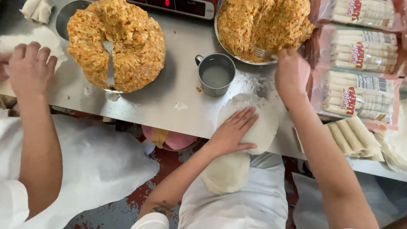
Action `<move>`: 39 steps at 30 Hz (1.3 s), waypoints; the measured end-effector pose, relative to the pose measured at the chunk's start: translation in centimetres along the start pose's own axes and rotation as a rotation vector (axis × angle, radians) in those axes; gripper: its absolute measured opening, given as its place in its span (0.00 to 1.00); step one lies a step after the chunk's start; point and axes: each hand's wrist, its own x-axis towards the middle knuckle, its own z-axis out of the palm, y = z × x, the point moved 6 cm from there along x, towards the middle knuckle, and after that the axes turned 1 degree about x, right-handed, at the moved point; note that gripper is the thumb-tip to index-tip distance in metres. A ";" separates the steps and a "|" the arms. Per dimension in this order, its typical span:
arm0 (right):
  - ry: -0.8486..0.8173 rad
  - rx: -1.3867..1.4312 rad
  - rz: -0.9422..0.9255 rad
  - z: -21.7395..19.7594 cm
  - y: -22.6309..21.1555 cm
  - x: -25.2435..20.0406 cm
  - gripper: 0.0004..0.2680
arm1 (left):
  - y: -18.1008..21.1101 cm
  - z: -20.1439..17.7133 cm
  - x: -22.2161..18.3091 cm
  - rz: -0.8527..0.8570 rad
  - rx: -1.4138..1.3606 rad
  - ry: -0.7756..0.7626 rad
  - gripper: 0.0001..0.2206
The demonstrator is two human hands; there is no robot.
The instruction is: Rolling lumpia (spring rolls) by placing filling on a wrapper and rolling it into a cylinder.
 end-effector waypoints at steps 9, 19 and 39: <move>0.327 -0.002 -0.207 -7.8 -1.9 7.8 0.12 | 0.0 -0.6 -0.4 0.075 -0.030 -0.030 0.42; -0.128 0.492 -0.248 -2.1 -0.5 2.5 0.21 | 0.1 -1.6 -0.5 0.088 -0.193 0.025 0.36; -0.393 0.939 0.123 -16.7 2.1 -6.9 0.06 | -2.5 -5.6 -2.8 -0.111 -0.420 0.299 0.32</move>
